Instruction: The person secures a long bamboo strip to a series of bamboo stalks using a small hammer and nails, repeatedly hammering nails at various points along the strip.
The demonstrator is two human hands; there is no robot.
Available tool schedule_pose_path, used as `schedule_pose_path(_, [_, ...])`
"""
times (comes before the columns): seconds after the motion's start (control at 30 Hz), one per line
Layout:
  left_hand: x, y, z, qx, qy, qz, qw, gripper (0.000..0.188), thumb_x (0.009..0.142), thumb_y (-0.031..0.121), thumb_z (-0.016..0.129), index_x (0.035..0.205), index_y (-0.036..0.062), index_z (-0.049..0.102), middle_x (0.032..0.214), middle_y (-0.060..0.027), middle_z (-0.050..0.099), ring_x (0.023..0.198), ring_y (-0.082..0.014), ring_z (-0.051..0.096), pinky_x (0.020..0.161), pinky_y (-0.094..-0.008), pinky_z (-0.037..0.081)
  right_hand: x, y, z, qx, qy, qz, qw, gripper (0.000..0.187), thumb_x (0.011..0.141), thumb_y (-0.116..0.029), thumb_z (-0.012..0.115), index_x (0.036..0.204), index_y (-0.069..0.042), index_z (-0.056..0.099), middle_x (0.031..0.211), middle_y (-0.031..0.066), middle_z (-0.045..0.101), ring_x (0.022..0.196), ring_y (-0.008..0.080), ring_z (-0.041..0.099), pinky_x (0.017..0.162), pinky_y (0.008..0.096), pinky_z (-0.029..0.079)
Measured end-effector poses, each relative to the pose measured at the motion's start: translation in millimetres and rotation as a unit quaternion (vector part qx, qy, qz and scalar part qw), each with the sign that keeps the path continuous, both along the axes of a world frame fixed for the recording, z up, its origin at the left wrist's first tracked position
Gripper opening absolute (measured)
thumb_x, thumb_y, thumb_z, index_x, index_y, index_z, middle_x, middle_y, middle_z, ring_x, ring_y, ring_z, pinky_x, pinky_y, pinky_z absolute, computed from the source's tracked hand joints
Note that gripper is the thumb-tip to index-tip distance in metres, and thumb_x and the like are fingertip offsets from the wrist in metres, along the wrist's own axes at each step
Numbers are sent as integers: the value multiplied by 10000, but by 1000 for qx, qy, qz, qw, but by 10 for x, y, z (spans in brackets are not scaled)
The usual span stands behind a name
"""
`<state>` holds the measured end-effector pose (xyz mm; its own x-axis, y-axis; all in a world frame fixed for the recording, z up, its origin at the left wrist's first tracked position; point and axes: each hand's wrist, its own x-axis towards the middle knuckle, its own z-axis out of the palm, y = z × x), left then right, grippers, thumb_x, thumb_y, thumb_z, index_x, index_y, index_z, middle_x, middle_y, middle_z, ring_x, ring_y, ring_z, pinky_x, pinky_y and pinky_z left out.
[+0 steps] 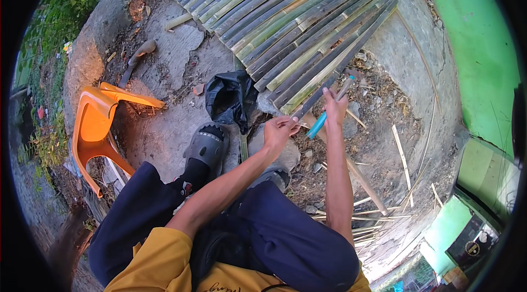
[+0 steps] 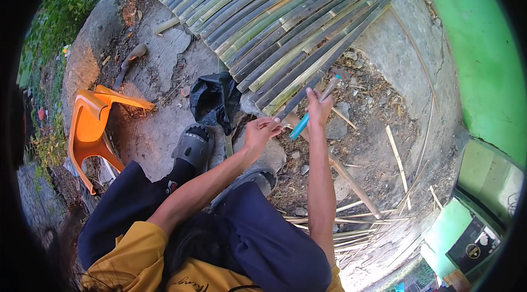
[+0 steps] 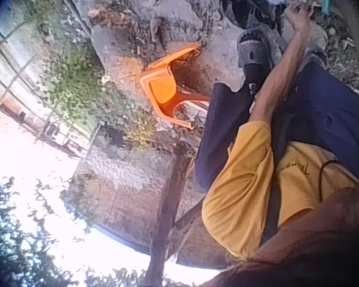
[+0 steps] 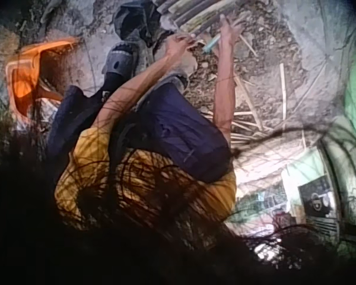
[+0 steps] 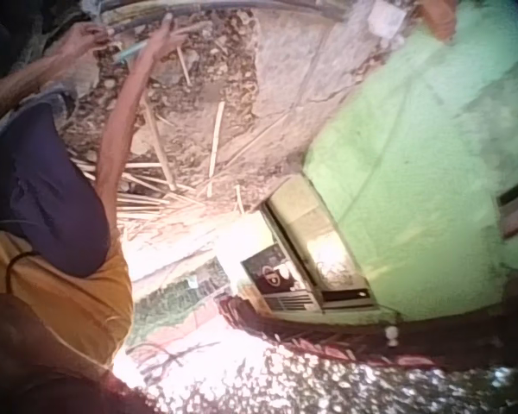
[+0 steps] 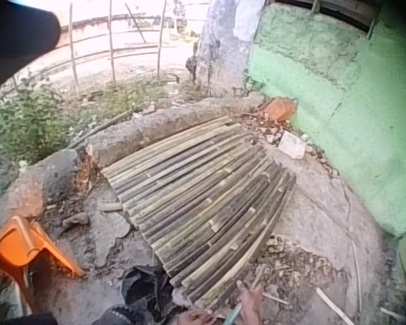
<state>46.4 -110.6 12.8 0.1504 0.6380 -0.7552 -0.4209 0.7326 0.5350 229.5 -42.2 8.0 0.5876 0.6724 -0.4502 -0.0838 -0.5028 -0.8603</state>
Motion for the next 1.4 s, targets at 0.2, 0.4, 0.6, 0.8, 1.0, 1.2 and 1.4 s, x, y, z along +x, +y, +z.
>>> schedule_pose_path(0.2, [28,-57,-11,-25,5,32,999,317,960,176,778,1118,-87,700,1035,-156,753,927,-216,757,873,-326,643,-29,-218,38,-1,31,-5,1000,485,911,-209,812,1194,17,491,984,115,730,511,82,513,403,253,380])
schedule_pose_path(0.4, [47,-50,51,-35,10,32,999,319,955,179,786,1123,-79,705,1016,-146,758,927,-203,756,839,-316,639,61,-789,110,-118,-104,133,979,530,875,-229,839,1191,18,494,1006,137,769,760,154,668,651,295,505])
schedule_pose_path(0.6, [-38,-64,14,-37,22,49,998,341,936,183,807,1105,-68,651,1007,-166,750,933,-217,756,844,-330,639,-106,-904,213,-90,-145,149,974,473,845,-116,839,1144,11,496,1087,161,790,1007,226,725,932,346,523])
schedule_pose_path(0.8, [-40,-14,12,-34,20,45,998,503,902,177,842,1180,-52,491,1021,-209,726,935,-252,757,844,-346,647,-71,-1021,126,-67,-201,143,967,449,834,-59,835,1112,-3,488,1109,146,790,984,265,747,909,355,542])
schedule_pose_path(1.0, [-128,-32,-7,-14,13,57,998,493,890,137,845,1168,-68,492,928,-180,730,836,-231,759,748,-330,659,-315,-994,407,-82,-239,160,954,426,830,-6,811,1095,-6,479,1125,142,788,943,278,754,824,365,560])
schedule_pose_path(1.2, [-79,-57,0,-9,5,28,1000,449,897,108,832,1133,-52,486,921,-175,730,847,-235,763,747,-330,660,-248,-1087,333,-70,-261,158,950,395,834,11,790,1080,-18,482,1122,133,789,944,254,745,791,364,561])
schedule_pose_path(1.4, [38,-35,39,-13,22,50,998,390,945,97,780,1116,-9,445,919,-154,718,887,-239,760,796,-343,659,-274,-1135,290,-62,-262,151,951,403,826,-15,809,1079,-8,496,1141,130,783,935,255,742,777,369,562])
